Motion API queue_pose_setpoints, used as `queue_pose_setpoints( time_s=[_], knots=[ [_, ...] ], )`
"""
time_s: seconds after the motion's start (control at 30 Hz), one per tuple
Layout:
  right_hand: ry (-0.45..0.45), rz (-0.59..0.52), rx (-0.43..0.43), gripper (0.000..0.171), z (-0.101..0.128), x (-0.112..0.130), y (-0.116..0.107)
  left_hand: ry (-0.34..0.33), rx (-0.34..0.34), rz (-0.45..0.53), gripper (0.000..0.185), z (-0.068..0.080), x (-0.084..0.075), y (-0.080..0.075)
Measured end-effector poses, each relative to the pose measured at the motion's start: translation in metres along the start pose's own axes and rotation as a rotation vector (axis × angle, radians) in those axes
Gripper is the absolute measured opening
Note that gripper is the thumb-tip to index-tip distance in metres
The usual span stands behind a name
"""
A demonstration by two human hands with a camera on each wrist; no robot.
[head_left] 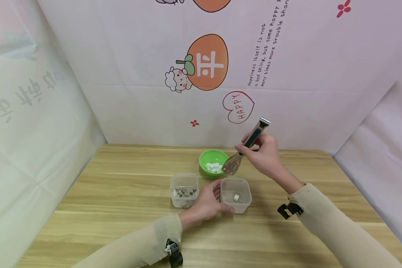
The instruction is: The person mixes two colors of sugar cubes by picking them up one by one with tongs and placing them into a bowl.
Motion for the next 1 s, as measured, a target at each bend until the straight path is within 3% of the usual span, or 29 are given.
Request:
queue_pose_setpoints(
  time_s=[0.33, 0.73, 1.0],
  knots=[
    [-0.042, -0.084, 0.079, 0.021, 0.025, 0.021, -0.015, -0.003, 0.008, 0.005, 0.105, -0.001, -0.001, -0.001],
    [0.008, -0.066, 0.129, 0.022, 0.053, 0.007, -0.007, -0.01, 0.012, -0.003, 0.105, -0.001, -0.001, -0.001],
    [-0.018, -0.046, 0.149, 0.023, 0.062, -0.001, 0.0, -0.012, 0.008, -0.017, 0.106, 0.0, 0.0, -0.001]
  ],
)
Point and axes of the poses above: each hand's wrist, its own z-axis away from the middle knuckle, its own y-axis out of the palm, x = y × z, the point moved 1 cm from there along -z, towards the middle knuckle, and after that the axes turned 13 degrees about -y, right-handed, at the moved point
